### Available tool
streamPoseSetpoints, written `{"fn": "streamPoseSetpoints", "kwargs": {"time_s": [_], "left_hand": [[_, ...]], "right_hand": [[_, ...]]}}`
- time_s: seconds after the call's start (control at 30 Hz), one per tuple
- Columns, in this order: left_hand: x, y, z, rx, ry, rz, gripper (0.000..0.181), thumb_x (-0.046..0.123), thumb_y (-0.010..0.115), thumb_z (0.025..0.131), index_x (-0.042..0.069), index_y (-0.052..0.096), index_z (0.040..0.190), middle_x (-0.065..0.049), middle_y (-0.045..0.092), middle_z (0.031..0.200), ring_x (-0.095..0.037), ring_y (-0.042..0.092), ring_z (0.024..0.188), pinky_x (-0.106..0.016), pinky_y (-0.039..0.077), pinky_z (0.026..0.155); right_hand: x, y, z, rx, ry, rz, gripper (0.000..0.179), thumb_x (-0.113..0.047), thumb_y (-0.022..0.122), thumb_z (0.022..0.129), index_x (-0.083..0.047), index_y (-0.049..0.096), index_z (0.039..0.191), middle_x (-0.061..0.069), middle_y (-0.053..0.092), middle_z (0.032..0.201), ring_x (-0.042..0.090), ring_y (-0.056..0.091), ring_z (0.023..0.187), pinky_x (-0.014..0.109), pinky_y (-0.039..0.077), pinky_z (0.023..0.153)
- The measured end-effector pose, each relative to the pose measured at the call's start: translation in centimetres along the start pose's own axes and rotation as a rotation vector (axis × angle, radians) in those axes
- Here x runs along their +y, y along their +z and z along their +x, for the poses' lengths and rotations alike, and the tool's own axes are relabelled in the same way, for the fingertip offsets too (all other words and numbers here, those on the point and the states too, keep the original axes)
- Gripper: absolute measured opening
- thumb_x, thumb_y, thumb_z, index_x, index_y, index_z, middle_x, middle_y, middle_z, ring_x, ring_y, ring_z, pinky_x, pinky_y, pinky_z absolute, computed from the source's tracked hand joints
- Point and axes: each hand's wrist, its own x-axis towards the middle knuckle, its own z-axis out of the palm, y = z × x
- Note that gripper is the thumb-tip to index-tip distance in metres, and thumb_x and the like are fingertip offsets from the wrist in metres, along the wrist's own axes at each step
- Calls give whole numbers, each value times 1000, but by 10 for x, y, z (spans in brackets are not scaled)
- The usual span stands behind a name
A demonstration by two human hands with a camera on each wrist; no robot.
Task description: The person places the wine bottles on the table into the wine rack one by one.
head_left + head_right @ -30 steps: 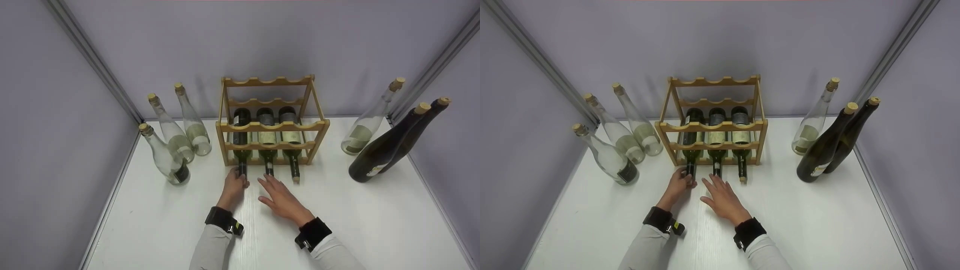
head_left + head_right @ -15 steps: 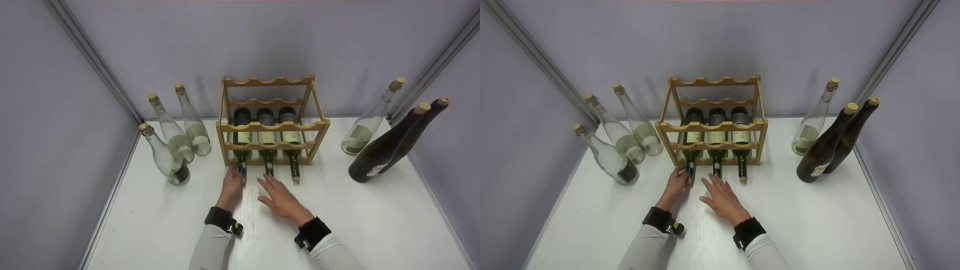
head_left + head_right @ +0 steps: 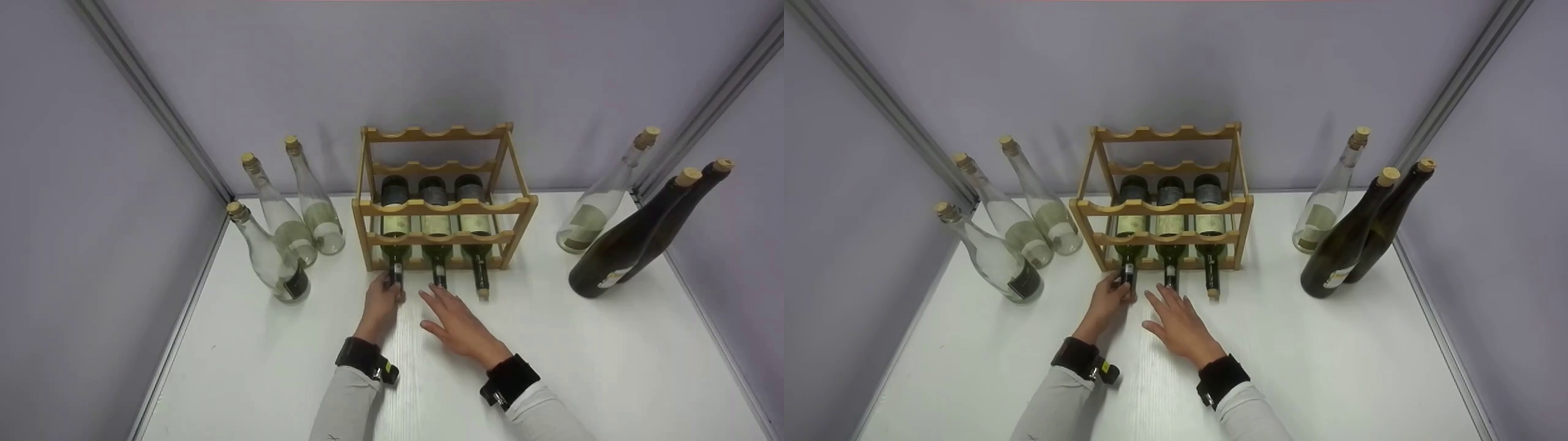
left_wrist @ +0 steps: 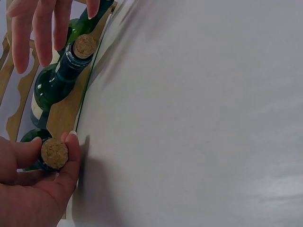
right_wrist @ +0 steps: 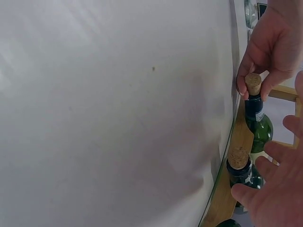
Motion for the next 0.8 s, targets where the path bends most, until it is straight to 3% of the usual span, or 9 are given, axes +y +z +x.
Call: {"fn": "streamPoseSetpoints", "kwargs": {"time_s": [0.23,0.5,0.6,0.73,0.8], "left_hand": [[-1,0,2,-4,9,-39,19,-1,44,101,-9,50,118,-15,56,88,-22,54,75,-33,47,67],[2,0,1,-18,4,-80,21,-3,40,102,-11,47,120,-10,49,80,-20,49,71,-33,44,65],[4,-2,0,-13,-18,-30,26,0,42,102,-9,46,127,-10,51,82,-19,49,72,-32,43,65],[7,-4,-2,3,-55,118,41,9,44,103,-3,40,142,-11,58,87,-20,54,76,-32,44,66],[8,-5,-3,16,-35,213,46,12,45,104,-3,36,146,-14,62,95,-24,58,83,-36,47,71]], "right_hand": [[0,-1,2,2,-12,-16,65,-49,45,102,-14,31,155,16,25,158,34,21,145,53,21,114],[-3,-7,5,-4,-5,-76,64,-48,45,102,-14,31,155,16,24,158,32,20,146,55,20,114],[-4,-9,6,5,-12,-82,64,-47,46,102,-14,32,155,17,25,158,33,20,145,56,19,114],[-5,-11,7,19,-23,-98,64,-48,46,102,-14,32,155,17,26,158,33,21,145,57,20,113],[-4,-11,6,26,-27,-111,64,-48,46,102,-14,33,154,17,26,158,33,21,145,57,21,113]]}}
